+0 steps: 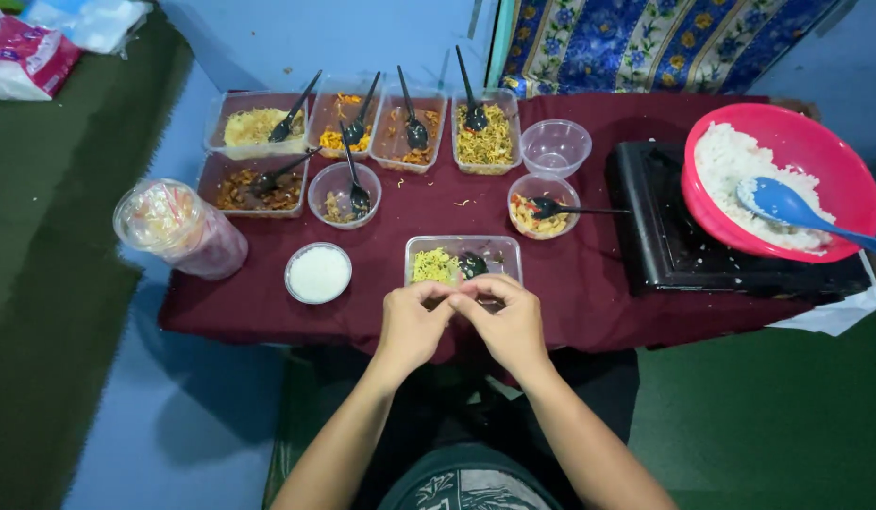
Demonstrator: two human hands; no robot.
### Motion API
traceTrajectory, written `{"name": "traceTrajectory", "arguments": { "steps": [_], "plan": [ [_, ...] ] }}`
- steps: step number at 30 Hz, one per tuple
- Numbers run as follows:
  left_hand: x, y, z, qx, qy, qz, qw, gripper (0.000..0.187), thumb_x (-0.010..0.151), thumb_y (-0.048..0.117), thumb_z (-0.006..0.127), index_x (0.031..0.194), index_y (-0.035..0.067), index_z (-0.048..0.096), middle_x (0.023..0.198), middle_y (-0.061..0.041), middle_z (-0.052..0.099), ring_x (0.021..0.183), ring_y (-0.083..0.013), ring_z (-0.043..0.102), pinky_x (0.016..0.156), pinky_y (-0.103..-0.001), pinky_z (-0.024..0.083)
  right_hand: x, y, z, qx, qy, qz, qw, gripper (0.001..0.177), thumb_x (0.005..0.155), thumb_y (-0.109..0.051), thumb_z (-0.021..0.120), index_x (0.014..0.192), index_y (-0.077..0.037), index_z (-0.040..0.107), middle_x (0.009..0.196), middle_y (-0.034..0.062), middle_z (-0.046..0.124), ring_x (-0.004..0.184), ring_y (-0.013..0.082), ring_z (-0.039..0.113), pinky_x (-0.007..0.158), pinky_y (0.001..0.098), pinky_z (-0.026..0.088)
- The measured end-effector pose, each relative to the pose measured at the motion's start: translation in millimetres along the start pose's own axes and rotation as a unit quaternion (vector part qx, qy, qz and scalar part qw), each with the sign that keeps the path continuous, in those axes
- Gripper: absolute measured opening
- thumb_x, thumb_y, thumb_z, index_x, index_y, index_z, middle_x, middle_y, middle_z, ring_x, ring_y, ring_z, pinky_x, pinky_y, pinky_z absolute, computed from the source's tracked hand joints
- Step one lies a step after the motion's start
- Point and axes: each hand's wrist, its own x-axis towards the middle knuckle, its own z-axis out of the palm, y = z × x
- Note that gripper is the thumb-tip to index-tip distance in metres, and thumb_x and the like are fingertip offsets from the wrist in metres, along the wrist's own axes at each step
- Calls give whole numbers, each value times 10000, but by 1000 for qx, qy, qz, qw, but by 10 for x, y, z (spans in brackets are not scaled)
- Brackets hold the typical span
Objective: Preparing food ingredients in small bags and packaging a bun into a box
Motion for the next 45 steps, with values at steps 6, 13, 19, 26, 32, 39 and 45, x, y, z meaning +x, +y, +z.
{"name": "traceTrajectory", "arguments": {
  "steps": [6, 13, 19, 26, 32, 39, 45],
  "plan": [
    [64, -109, 31, 15, -12, -18, 1000, 160, 740, 290, 885, 847, 180, 842, 735, -18, 788, 749, -150, 752, 728, -347, 575, 28, -172, -48, -38, -22, 101, 994, 139, 754, -200, 901, 881, -160, 858, 789, 47, 793, 774, 159, 739, 715, 331, 602],
    [-9, 98, -12, -44, -63, -28, 997, 104, 755, 124, 793, 837, 62, 813, 725, -126, 789, 616, -155, 747, 603, -298, 599, 76, -81, -90, -15, -15, 81, 997, 79, 818, -129, 783, 867, -142, 843, 663, 33, 767, 654, 100, 690, 626, 265, 585],
    [-87, 256, -157, 57, -6, -16, 998, 167, 834, 171, 736, 909, 24, 711, 916, -194, 777, 814, -325, 781, 672, -442, 576, 90, 207, -101, -214, 29, -208, 954, 40, 817, -107, 813, 839, -141, 815, 713, 56, 752, 697, 246, 747, 593, 313, 596],
    [-39, -30, -259, 344, -60, 385, 854, 152, 930, 166, 600, 1014, 209, 719, 836, -87, 675, 808, -317, 712, 677, -408, 587, 341, 24, -338, -208, -162, -213, 941, 97, 805, -132, 793, 894, -100, 812, 814, 128, 780, 824, 361, 752, 705, 439, 607],
    [60, 115, -496, 346, -143, 426, 824, 213, 1003, 210, 546, 1080, 143, 733, 908, -160, 666, 866, -395, 694, 734, -469, 572, 418, -204, -480, -152, -214, -220, 940, 105, 808, -60, 770, 909, -65, 800, 824, 169, 771, 829, 396, 748, 719, 467, 592],
    [172, 156, -397, 124, -50, 357, 924, 88, 968, 231, 734, 1038, 194, 773, 979, -42, 770, 999, -295, 744, 877, -386, 585, 194, -121, -225, -67, -96, -178, 977, 507, 710, -183, 954, 1156, -130, 719, 894, 118, 731, 865, 332, 740, 706, 438, 617],
    [151, 245, -515, 64, -46, 150, 985, 57, 923, 255, 763, 919, 214, 802, 683, -9, 752, 746, -181, 753, 727, -312, 560, 210, 59, -230, -110, -111, -141, 978, 161, 804, -6, 805, 909, -127, 805, 768, 91, 756, 762, 313, 749, 664, 392, 598]
  ]
}}
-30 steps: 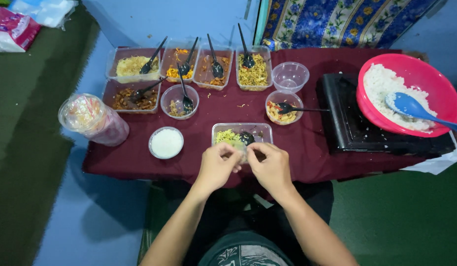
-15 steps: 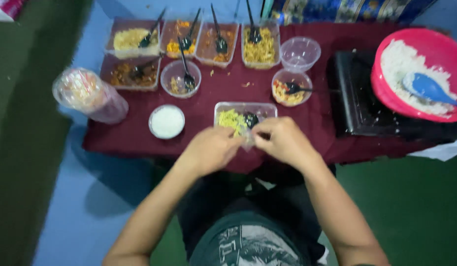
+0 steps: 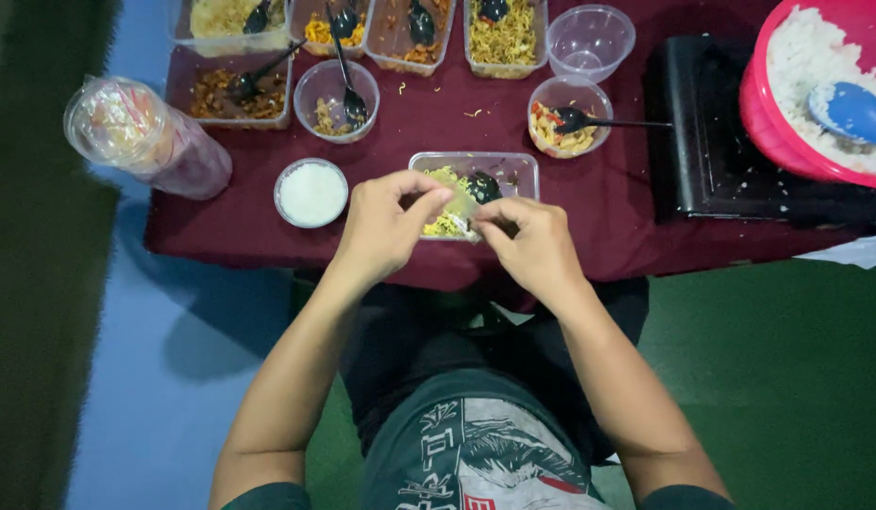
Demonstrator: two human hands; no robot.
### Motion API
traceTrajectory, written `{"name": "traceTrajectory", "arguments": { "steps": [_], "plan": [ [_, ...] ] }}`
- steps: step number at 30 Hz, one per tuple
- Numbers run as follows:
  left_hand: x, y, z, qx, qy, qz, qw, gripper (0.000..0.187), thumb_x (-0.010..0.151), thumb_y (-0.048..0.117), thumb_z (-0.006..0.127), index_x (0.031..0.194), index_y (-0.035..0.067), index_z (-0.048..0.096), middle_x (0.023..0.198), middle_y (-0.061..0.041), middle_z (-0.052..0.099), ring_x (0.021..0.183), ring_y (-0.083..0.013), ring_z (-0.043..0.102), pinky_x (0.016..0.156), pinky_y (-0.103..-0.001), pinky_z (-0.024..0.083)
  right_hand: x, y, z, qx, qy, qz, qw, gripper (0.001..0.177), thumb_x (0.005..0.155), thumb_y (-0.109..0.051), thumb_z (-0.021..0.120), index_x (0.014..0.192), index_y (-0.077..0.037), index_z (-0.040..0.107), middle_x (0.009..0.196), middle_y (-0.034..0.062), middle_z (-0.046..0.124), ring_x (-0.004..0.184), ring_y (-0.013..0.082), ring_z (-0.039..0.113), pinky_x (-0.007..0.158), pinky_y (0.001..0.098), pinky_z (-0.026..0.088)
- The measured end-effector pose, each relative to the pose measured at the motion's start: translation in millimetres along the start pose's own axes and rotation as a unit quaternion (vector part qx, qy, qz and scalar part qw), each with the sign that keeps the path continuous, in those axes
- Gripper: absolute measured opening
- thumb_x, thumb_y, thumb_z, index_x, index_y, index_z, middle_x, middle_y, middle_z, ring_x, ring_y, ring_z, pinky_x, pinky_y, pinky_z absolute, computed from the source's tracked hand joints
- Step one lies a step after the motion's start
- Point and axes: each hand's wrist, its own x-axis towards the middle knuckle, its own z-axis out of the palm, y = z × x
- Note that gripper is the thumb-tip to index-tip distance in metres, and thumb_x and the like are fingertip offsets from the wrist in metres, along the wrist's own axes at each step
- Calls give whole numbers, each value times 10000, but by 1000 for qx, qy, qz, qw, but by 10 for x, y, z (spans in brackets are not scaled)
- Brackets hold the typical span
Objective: Preparing food ingredients in small bags and packaging a bun into a box
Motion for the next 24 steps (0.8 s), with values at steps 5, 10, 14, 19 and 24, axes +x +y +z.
{"name": "traceTrajectory", "arguments": {
  "steps": [5, 10, 14, 19, 24],
  "plan": [
    [41, -144, 38, 44, 47, 44, 997, 64, 946, 265, 761, 947, 218, 805, 749, 4, 754, 791, -188, 745, 728, -306, 569, -20, 12, -40, -48, 25, 4, 999, 197, 808, 5, 802, 944, -136, 808, 804, 93, 757, 781, 317, 748, 671, 387, 607],
    [-59, -312, 208, 186, 35, 248, 950, 148, 1035, 262, 655, 1060, 172, 770, 940, -45, 735, 965, -267, 724, 852, -364, 582, 24, -128, -78, 40, 70, 17, 997, 195, 883, -116, 832, 1067, -110, 770, 906, 81, 744, 843, 246, 745, 704, 335, 605],
    [-128, -351, 350, 321, 29, 373, 870, 128, 1038, 229, 611, 1012, 148, 707, 897, -57, 617, 896, -261, 645, 756, -357, 513, 61, -156, -61, 28, 21, 74, 997, 137, 848, -158, 826, 972, -128, 778, 791, 37, 740, 746, 201, 733, 671, 337, 589],
    [-164, -124, 175, 354, 24, 375, 856, 158, 1001, 273, 664, 1039, 133, 726, 872, -72, 617, 841, -277, 637, 734, -400, 508, 89, 0, -95, -54, 20, 22, 998, 91, 797, -99, 832, 872, -133, 793, 729, 61, 731, 707, 240, 733, 611, 341, 575],
    [-83, -326, 174, 332, 51, 366, 868, 158, 1047, 258, 603, 1015, 152, 715, 987, -47, 653, 960, -256, 652, 828, -372, 507, 115, -37, -268, -74, 44, -87, 992, 89, 882, -86, 828, 958, -127, 806, 859, 86, 760, 832, 316, 740, 715, 411, 580]
  ]
}}
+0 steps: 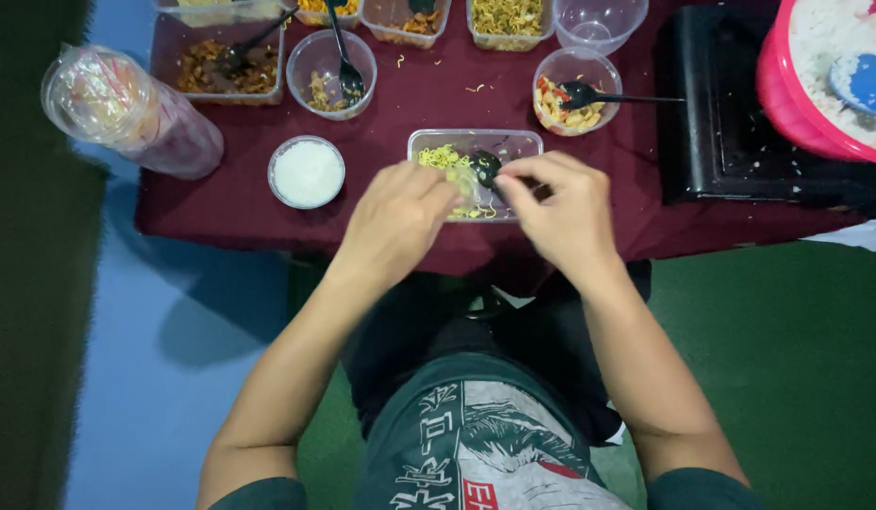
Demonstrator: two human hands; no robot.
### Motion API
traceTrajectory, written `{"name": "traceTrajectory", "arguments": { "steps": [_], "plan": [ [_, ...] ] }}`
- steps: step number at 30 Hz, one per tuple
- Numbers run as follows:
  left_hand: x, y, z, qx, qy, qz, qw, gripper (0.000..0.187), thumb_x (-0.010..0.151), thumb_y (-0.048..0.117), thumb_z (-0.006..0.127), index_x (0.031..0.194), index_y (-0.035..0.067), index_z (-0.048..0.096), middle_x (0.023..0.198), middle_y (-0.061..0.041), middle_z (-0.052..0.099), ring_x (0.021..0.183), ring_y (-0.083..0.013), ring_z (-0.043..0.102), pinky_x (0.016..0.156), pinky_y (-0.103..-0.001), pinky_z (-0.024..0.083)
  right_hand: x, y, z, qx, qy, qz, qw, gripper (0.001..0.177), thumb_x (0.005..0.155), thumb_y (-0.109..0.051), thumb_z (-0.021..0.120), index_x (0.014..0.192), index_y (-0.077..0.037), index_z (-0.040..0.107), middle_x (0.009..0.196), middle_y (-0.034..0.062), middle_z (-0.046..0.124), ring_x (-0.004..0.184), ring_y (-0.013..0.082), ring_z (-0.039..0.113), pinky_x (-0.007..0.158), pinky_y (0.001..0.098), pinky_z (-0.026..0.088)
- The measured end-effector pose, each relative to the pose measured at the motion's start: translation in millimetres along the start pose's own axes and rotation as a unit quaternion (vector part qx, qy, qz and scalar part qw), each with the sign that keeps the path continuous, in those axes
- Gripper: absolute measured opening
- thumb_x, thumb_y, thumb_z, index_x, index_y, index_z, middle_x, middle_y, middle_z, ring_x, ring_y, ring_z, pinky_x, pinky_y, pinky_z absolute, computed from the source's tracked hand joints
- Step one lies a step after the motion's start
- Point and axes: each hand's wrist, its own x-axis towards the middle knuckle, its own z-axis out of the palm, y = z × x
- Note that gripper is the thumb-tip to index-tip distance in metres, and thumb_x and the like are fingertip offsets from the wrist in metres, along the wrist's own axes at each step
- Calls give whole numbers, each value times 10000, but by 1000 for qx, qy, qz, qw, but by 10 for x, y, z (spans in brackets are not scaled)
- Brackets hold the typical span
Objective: Preparing food ingredients in small bags and packaging a bun into a box
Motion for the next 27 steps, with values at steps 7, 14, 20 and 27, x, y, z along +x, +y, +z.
{"name": "traceTrajectory", "arguments": {
  "steps": [7, 14, 20, 27],
  "plan": [
    [-137, -189, -46, 4, 66, -75, 995, 96, 1054, 219, 658, 1082, 151, 720, 1020, -14, 663, 956, -238, 655, 812, -351, 503, -286, -109, -403, -196, -21, 145, 970, 435, 873, -244, 898, 1226, -46, 740, 1052, 190, 686, 977, 399, 693, 810, 538, 552],
    [-215, -99, 136, -26, 109, -144, 983, 84, 1044, 165, 681, 1060, 97, 727, 1001, -55, 676, 928, -267, 709, 824, -349, 571, -469, 238, -194, -94, -117, 342, 928, 443, 805, -238, 849, 1221, -169, 711, 867, 96, 764, 842, 286, 751, 775, 433, 555],
    [-322, -18, 339, -33, 119, -168, 978, 96, 1044, 171, 667, 1058, 91, 717, 999, -72, 672, 952, -282, 711, 845, -363, 588, -430, 355, 117, 49, 77, 197, 976, 146, 913, -70, 786, 1039, -138, 817, 885, 81, 747, 865, 215, 727, 782, 330, 559],
    [-351, 15, 481, 1, 153, -138, 979, 106, 1050, 142, 651, 1047, 48, 700, 983, -108, 644, 966, -312, 682, 874, -374, 583, -457, 154, 89, -39, 59, -41, 997, 245, 1076, -63, 605, 1267, 0, 744, 1056, 151, 676, 965, 342, 685, 826, 430, 558]
  ]
}}
